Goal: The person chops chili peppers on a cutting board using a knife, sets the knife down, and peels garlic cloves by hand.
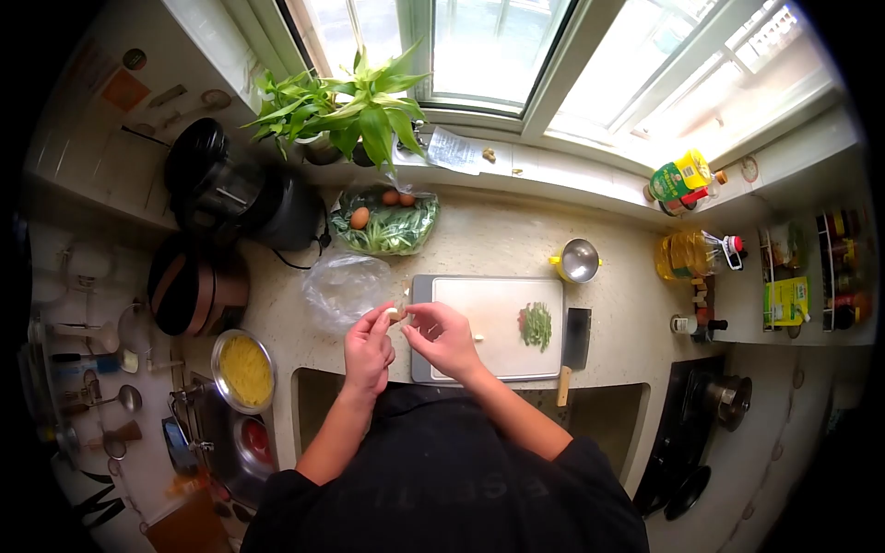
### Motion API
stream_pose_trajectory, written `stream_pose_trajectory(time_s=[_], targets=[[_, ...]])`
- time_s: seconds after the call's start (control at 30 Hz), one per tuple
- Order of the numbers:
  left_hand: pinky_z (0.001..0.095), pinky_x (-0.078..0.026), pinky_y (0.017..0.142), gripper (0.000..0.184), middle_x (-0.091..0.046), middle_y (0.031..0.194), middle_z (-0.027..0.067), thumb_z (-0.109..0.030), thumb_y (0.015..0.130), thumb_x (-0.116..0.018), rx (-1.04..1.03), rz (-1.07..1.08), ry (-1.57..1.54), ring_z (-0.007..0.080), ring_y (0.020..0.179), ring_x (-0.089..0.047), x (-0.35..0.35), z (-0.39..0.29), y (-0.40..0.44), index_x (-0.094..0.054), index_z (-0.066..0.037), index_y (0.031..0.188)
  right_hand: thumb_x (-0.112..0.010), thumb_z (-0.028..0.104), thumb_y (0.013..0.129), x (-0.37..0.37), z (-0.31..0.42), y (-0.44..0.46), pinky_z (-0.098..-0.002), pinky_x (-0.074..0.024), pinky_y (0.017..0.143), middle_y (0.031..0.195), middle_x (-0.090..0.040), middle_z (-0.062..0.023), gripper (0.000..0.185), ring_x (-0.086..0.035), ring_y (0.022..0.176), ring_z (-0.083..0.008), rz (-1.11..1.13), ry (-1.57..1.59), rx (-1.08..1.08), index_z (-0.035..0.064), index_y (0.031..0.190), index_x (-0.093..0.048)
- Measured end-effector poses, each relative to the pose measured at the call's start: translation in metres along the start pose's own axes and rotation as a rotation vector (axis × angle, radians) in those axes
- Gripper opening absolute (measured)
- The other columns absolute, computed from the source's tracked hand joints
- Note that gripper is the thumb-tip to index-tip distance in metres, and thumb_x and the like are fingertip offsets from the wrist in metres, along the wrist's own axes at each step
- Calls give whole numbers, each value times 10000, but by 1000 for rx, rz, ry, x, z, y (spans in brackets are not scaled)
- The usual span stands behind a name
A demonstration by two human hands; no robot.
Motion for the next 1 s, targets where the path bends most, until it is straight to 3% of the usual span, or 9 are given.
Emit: stream_pose_trajectory(time_s=[0.1, 0.2, 0.37, 0.43, 0.57, 0.63, 0.7, 0.9, 1.0], targets=[[176, -235, 408, 250, -711, 1035, 23, -146, 991, -638, -74, -57, 145, -33, 479, -342, 16, -2, 2, -685, -27, 1205, -748, 71, 877, -15, -8, 11, -235, -519, 625, 840, -665, -52, 189, -635, 699, -94, -4, -73, 37, -2, 1042, -692], [174, -384, 511, 244, -703, 1036, 11, -144, 978, -663, -28, -96, 115, -7, 604, -490, 31, -8, 1, -704, -20, 1184, -746, 74, 877, -30, -6, 21, -267, -535, 648, 848, -702, -86, 129, -671, 725, -126, 11, -107, 62, -24, 953, -710], [248, -486, 845, 250, -713, 1052, 53, -141, 969, -673, -170, -201, 263, 88, 935, -610, 56, -22, 9, -707, 5, 1169, -708, 88, 902, -54, -17, 35, -260, -531, 636, 813, -714, -89, 121, -667, 711, -114, 108, -97, -13, -29, 932, -710], [260, -485, 889, 246, -716, 1060, 63, -141, 964, -679, -189, -215, 309, 102, 985, -617, 62, -27, 9, -712, 12, 1154, -678, 74, 927, -62, -22, 41, -228, -508, 588, 797, -711, -52, 116, -630, 662, -72, 155, -71, -43, -39, 949, -695], [197, -347, 595, 224, -689, 923, -3, -118, 952, -691, -285, -214, 360, 15, 674, -460, 68, -38, 14, -719, 1, 1139, -687, 91, 890, -70, -15, 51, -243, -510, 602, 763, -705, -67, 138, -630, 664, -86, 152, -190, -32, -43, 922, -698], [195, -346, 595, 221, -693, 912, -2, -116, 947, -698, -295, -214, 357, 14, 668, -462, 68, -39, 16, -721, 3, 1131, -697, 110, 848, -72, -12, 55, -282, -543, 648, 770, -720, -121, 158, -676, 685, -137, 127, -217, -60, -36, 906, -706], [243, -488, 864, 233, -732, 1031, 69, -133, 941, -707, -241, -217, 339, 92, 945, -630, 70, -37, 17, -723, 21, 1115, -694, 98, 832, -75, -5, 57, -287, -539, 639, 756, -710, -126, 147, -672, 674, -143, 122, -275, -57, -37, 890, -699], [254, -502, 864, 220, -732, 1028, 70, -123, 941, -702, -228, -261, 367, 104, 956, -638, 73, -31, 22, -727, 28, 1098, -684, 64, 798, -72, -1, 60, -304, -527, 606, 725, -681, -130, 113, -661, 639, -178, 77, -361, 7, -29, 862, -677], [216, -499, 674, 212, -726, 975, 50, -113, 941, -696, -152, -245, 226, 58, 765, -615, 74, -27, 25, -722, 22, 1103, -701, 65, 791, -71, 6, 60, -316, -528, 594, 744, -669, -124, 114, -659, 624, -206, 87, -374, 134, -10, 870, -668]])
Point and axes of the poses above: each hand's wrist, its own y-axis towards the middle knuckle, its own x-axis out of the back of the hand, z = x × y, the point moved 8 cm from there along y, towards the middle knuckle
